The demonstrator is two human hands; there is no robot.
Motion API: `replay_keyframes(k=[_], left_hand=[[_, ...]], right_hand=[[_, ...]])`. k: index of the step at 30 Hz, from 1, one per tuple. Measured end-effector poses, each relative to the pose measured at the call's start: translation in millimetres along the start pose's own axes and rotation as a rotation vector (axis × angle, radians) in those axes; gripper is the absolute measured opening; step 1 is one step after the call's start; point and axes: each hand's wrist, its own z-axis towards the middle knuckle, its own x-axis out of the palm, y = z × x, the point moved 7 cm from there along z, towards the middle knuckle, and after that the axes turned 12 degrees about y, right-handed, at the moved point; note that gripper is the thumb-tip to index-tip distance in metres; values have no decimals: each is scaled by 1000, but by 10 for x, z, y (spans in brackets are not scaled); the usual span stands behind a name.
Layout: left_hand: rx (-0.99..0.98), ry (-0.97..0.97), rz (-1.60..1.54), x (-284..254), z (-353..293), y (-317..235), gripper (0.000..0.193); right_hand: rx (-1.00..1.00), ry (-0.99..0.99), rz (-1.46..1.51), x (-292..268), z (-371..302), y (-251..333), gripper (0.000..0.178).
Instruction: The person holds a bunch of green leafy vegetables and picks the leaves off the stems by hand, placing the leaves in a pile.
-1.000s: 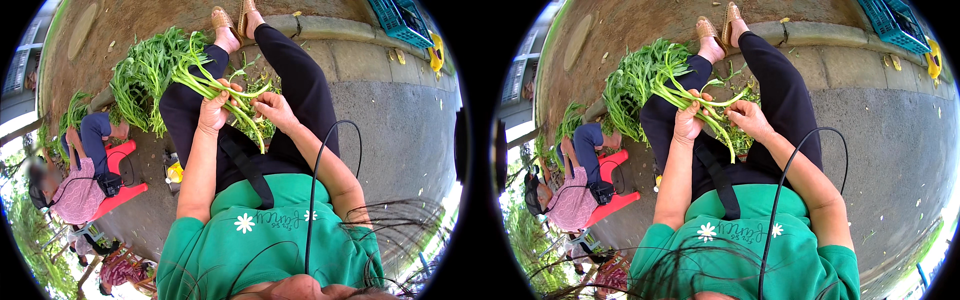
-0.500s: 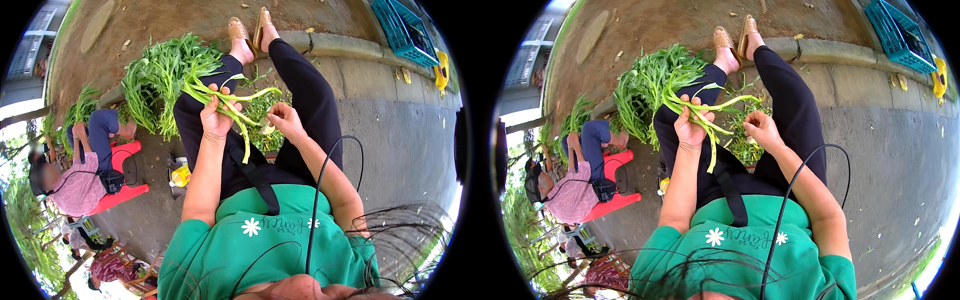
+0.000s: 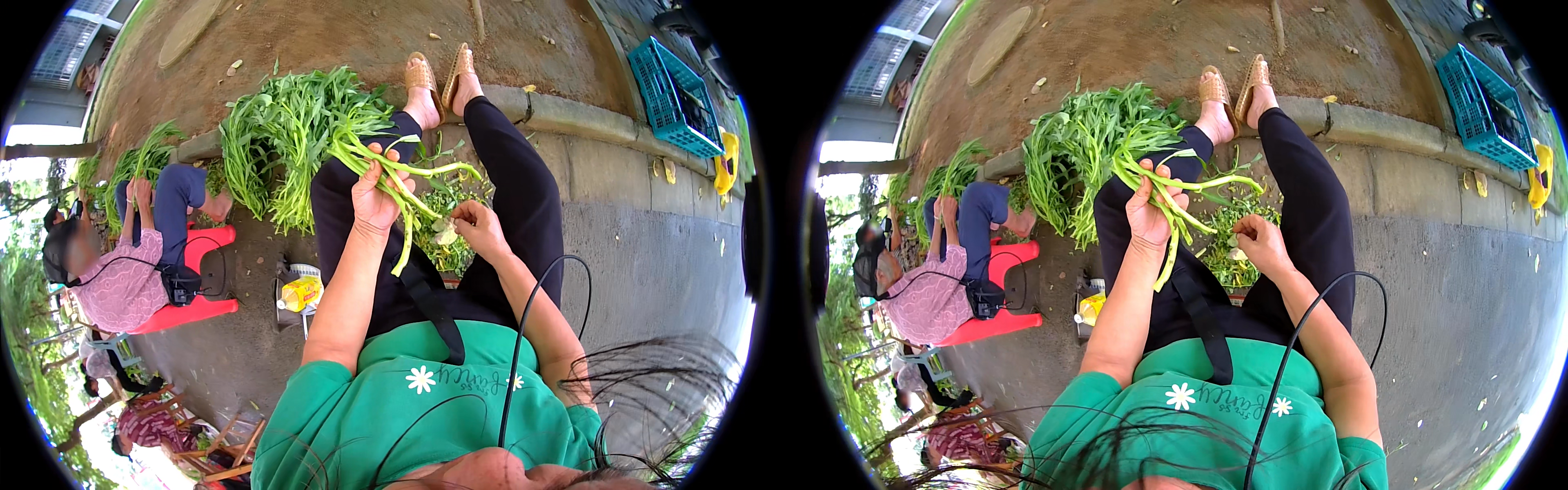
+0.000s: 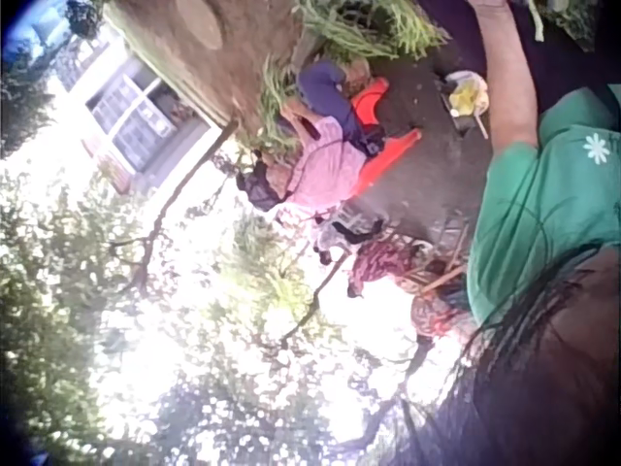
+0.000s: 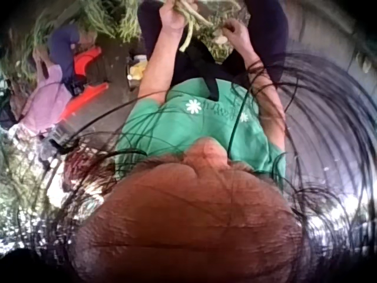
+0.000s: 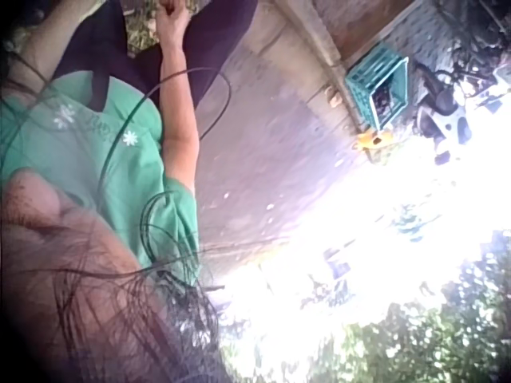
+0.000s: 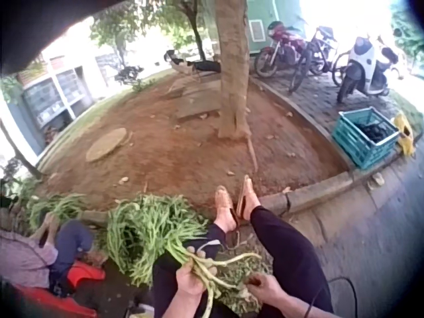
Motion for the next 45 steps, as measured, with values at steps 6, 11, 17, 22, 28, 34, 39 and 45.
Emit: replay_keyframes(k=[6, 11, 17, 22, 28, 34, 39, 45], left_hand=[[-193, -125, 458, -59, 41, 51, 25], [-348, -98, 654, -81, 54, 196, 23], [-448, -86, 690, -65, 41, 312, 22], [-501, -83, 724, -115, 33, 373, 22], [-514, -98, 797, -90, 39, 369, 21], [-509, -112, 818, -68, 25, 367, 20], [-514, -135, 793, -107, -7, 390, 19], [-515, -127, 759, -124, -23, 401, 21]], right_hand=[[3, 45, 279, 8, -82, 73, 12], [9, 132, 397, 26, -124, 140, 15], [-31, 213, 399, 56, -151, 195, 24], [-46, 235, 450, 78, -146, 168, 26], [11, 239, 389, 88, -121, 134, 25], [7, 230, 382, 88, -129, 165, 24], [27, 235, 411, 115, -123, 127, 19], [35, 243, 392, 122, -125, 112, 17]])
